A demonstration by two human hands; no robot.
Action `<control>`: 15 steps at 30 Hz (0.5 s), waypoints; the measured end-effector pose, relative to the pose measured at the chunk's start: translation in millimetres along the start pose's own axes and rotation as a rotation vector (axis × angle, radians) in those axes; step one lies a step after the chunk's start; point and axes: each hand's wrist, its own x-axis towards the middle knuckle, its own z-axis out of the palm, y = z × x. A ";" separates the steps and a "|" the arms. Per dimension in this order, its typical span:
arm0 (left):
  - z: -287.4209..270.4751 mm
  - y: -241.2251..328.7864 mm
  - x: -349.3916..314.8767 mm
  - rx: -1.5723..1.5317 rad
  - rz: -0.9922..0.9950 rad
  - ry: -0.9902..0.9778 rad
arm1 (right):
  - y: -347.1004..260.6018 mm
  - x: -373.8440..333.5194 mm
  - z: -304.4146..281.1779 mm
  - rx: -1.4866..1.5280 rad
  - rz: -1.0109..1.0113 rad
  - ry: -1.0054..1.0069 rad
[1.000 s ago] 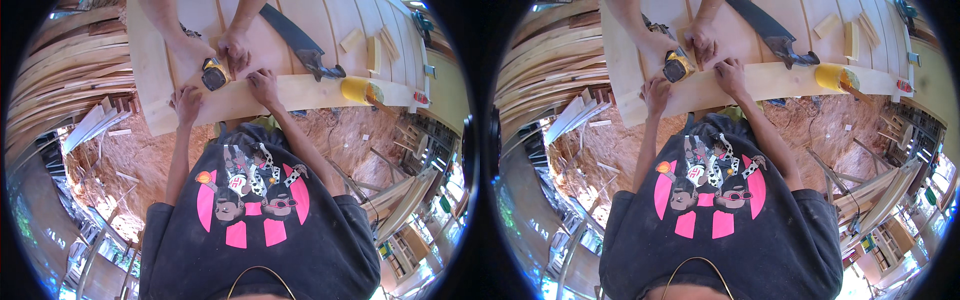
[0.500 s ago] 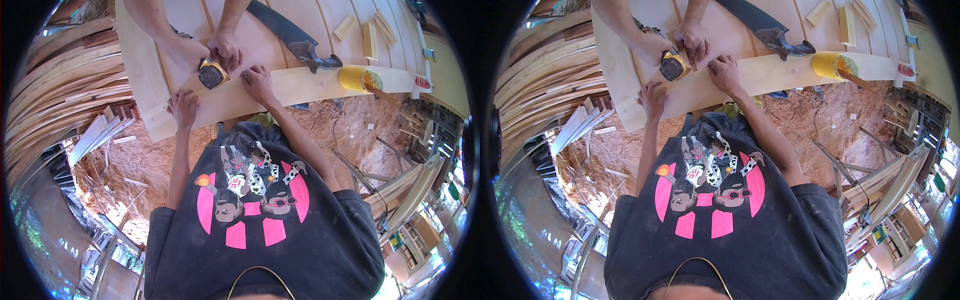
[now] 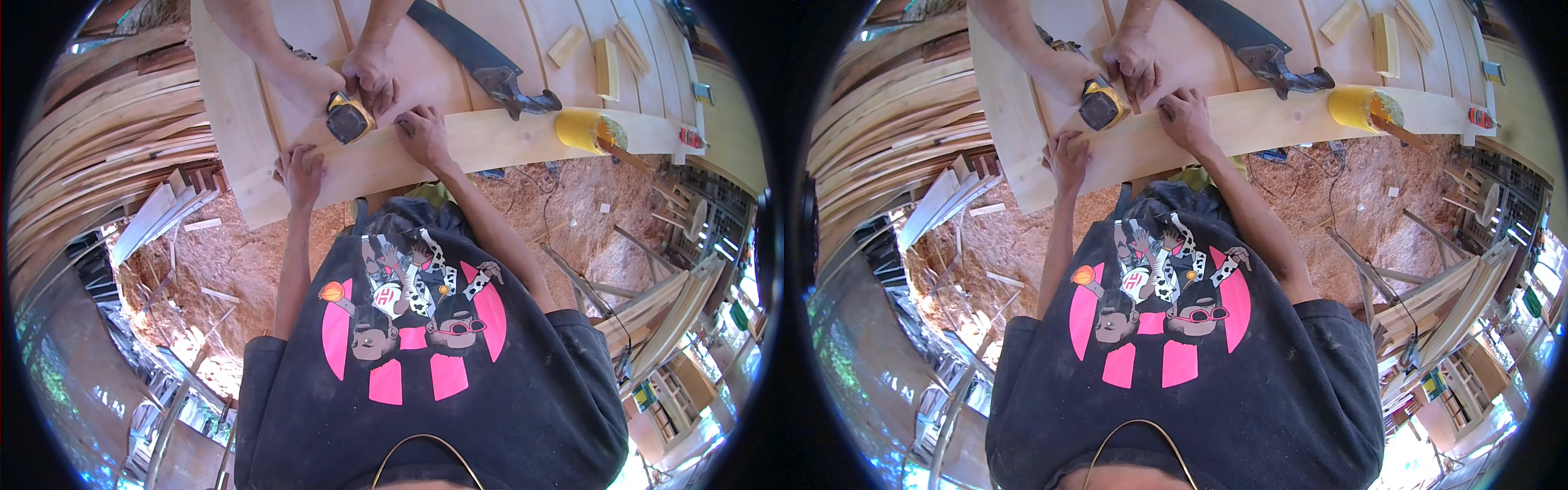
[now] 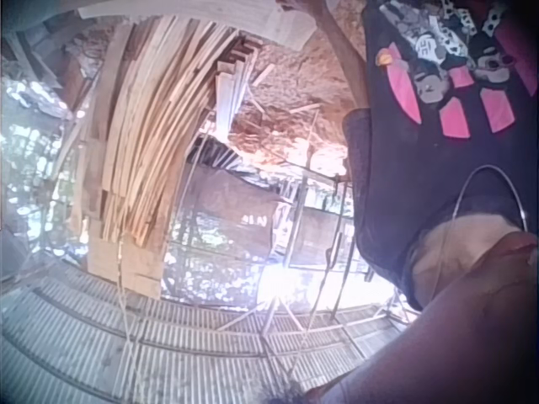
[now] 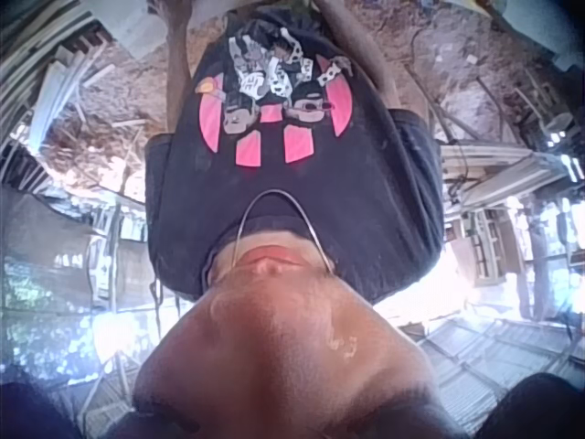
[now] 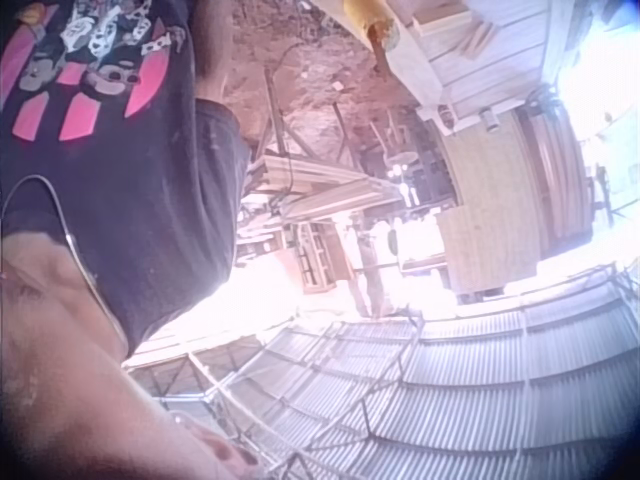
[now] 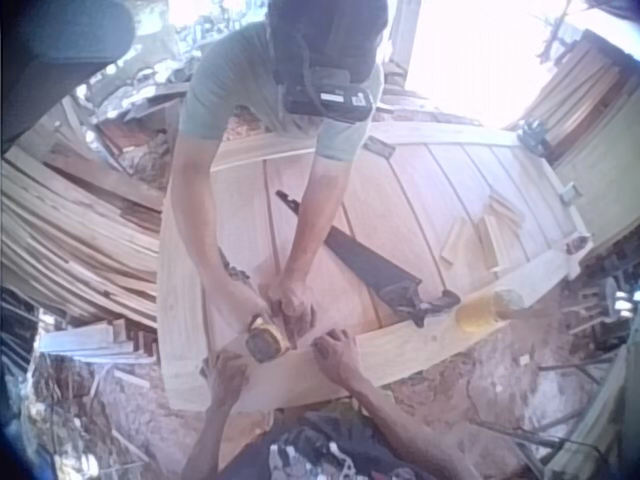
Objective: Assembling a wooden door panel using glue and a pneumatic nailer.
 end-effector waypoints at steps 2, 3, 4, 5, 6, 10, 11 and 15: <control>0.2 0.0 -0.3 -0.007 -0.004 -0.005 | 1.5 -0.6 0.3 -0.004 -0.016 0.011; 0.2 -0.3 -0.3 -0.013 -0.008 -0.011 | 0.7 -0.4 0.0 -0.003 -0.017 0.010; 0.3 -0.6 -0.2 -0.013 -0.009 -0.010 | -0.2 -0.3 -0.5 -0.007 -0.020 0.017; 0.6 -0.7 -0.1 -0.012 -0.010 -0.009 | -1.0 -0.2 -0.9 -0.012 -0.023 0.023; 1.0 -0.5 -0.1 -0.013 -0.012 -0.009 | -0.8 -0.5 -1.2 -0.012 -0.024 0.023; 2.2 -0.3 -0.7 0.001 -0.029 -0.008 | 0.3 -0.6 -1.9 -0.007 -0.040 0.022; 2.5 -0.4 -0.6 0.002 -0.034 -0.009 | 0.4 -0.7 -1.9 -0.005 -0.039 0.016; 4.7 -1.1 -0.6 0.014 -0.048 -0.002 | -1.1 -0.9 -3.1 -0.013 -0.035 0.023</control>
